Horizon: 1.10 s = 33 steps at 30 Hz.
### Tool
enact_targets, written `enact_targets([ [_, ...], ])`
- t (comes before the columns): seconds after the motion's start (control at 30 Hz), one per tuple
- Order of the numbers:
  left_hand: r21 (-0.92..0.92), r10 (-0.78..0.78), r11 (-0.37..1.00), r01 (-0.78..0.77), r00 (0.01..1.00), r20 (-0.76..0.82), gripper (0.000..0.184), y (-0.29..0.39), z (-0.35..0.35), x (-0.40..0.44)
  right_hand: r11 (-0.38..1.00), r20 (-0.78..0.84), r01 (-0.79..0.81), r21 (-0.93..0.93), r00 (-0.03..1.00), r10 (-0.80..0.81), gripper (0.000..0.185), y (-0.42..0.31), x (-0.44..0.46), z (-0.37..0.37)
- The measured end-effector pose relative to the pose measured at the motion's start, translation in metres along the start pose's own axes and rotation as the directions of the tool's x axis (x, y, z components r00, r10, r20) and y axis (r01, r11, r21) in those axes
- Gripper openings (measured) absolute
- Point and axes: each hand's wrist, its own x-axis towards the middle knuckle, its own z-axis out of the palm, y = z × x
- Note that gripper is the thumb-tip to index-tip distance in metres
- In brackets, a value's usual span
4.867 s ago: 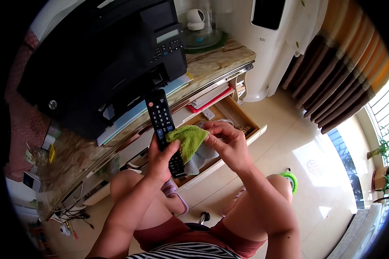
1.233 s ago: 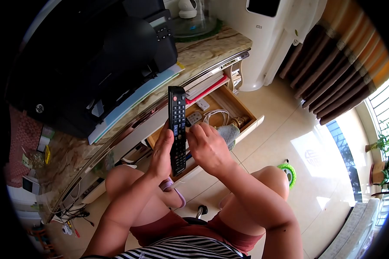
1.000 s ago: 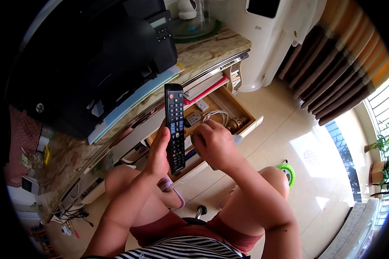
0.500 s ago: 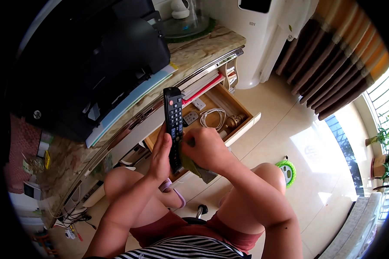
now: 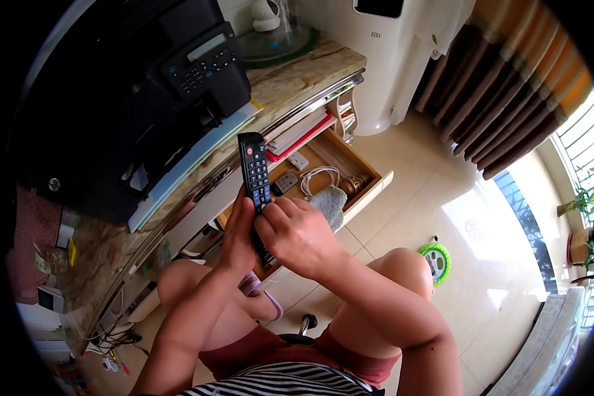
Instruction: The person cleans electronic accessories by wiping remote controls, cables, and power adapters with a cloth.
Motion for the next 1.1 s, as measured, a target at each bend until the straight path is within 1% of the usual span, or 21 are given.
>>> enact_targets([
  [0.03,-0.001,0.0,1.0,0.0,1.0,0.004,0.058,0.0,0.0,0.0,0.999,0.016,0.029,-0.027,0.999,-0.029,0.018,0.0,0.0,0.0],
  [0.13,-0.051,-0.047,0.998,0.046,0.999,-0.007,0.058,-0.001,-0.007,-0.002,0.995,0.028,0.059,-0.08,0.998,-0.057,0.017,-0.002,0.001,0.004],
  [0.23,-0.009,-0.063,0.998,0.063,0.998,-0.026,0.057,0.0,-0.01,-0.004,0.993,0.066,0.045,-0.112,0.997,-0.038,0.016,-0.002,-0.003,0.007],
  [0.3,0.023,-0.038,0.999,0.039,0.998,-0.05,0.056,0.004,-0.006,-0.005,0.993,0.067,0.05,-0.102,0.997,-0.044,0.014,0.0,-0.003,0.007],
  [0.37,0.024,-0.046,0.999,0.047,0.998,-0.043,0.056,0.005,-0.006,-0.006,0.994,0.067,0.058,-0.093,0.996,-0.052,0.012,0.001,-0.004,0.008],
  [0.43,0.028,-0.053,0.998,0.054,0.998,-0.032,0.055,0.006,-0.006,-0.007,0.989,0.069,0.06,-0.136,0.996,-0.051,0.01,0.002,-0.007,0.008],
  [0.53,0.014,-0.057,0.998,0.057,0.997,-0.046,0.054,0.009,-0.005,-0.009,0.991,0.095,0.04,-0.13,0.995,-0.028,0.01,0.011,-0.014,0.011],
  [0.57,-0.027,-0.084,0.996,0.083,0.996,-0.015,0.054,0.013,-0.004,-0.01,0.993,0.134,0.02,-0.119,0.991,-0.004,0.009,0.014,-0.016,0.012],
  [0.6,-0.067,-0.109,0.992,0.109,0.994,0.016,0.053,0.018,-0.003,-0.012,0.993,0.135,0.02,-0.119,0.991,-0.003,0.009,0.016,-0.018,0.014],
  [0.63,-0.021,-0.076,0.997,0.076,0.997,0.01,0.054,0.021,0.001,-0.011,0.996,0.145,-0.056,-0.07,0.987,0.065,0.009,0.018,-0.02,0.018],
  [0.67,-0.023,-0.074,0.997,0.075,0.997,0.009,0.054,0.022,-0.001,-0.011,0.991,0.16,-0.13,-0.021,0.978,0.131,0.009,0.019,-0.021,0.019],
  [0.7,0.012,-0.062,0.998,0.062,0.998,0.018,0.053,0.022,-0.003,-0.011,0.954,0.165,-0.288,0.08,0.948,0.273,0.009,0.019,-0.019,0.018],
  [0.73,0.047,-0.05,0.998,0.049,0.998,0.026,0.053,0.022,-0.005,-0.011,0.956,0.168,-0.284,0.08,0.949,0.268,0.009,0.019,-0.017,0.013],
  [0.77,0.045,-0.049,0.998,0.048,0.999,0.022,0.053,0.022,-0.007,-0.01,0.874,0.235,-0.416,0.251,0.902,0.362,0.01,0.019,-0.014,0.005],
  [0.8,0.09,-0.018,0.996,0.016,1.0,0.017,0.055,0.021,-0.009,-0.008,0.744,0.318,-0.536,0.399,0.842,0.436,0.012,0.019,-0.011,-0.002],
  [0.83,0.136,0.013,0.991,-0.015,1.0,0.016,0.056,0.02,-0.01,-0.008,0.682,0.326,-0.564,0.466,0.826,0.46,0.016,0.017,-0.008,-0.006],
  [0.87,0.136,0.011,0.991,-0.014,1.0,0.017,0.056,0.019,-0.01,-0.008,0.681,0.326,-0.565,0.465,0.825,0.462,0.016,0.014,-0.004,-0.009],
  [0.93,0.143,0.029,0.989,-0.044,0.994,0.102,0.057,0.02,-0.008,-0.008,0.633,0.349,-0.606,0.481,0.795,0.496,0.016,0.009,0.002,-0.012],
  [0.97,0.21,0.092,0.971,-0.111,0.991,0.097,0.057,0.021,-0.002,-0.01,0.629,0.35,-0.616,0.474,0.788,0.507,0.016,0.008,0.003,-0.011],
  [1.07,0.218,0.115,0.968,-0.126,0.991,0.061,0.057,0.016,-0.004,-0.009,0.631,0.336,-0.622,0.465,0.783,0.524,0.016,0.006,0.005,-0.007],
  [1.1,0.219,0.121,0.967,-0.131,0.991,0.058,0.057,0.014,-0.007,-0.009,0.623,0.356,-0.636,0.456,0.771,0.528,0.016,0.004,0.005,-0.007],
])
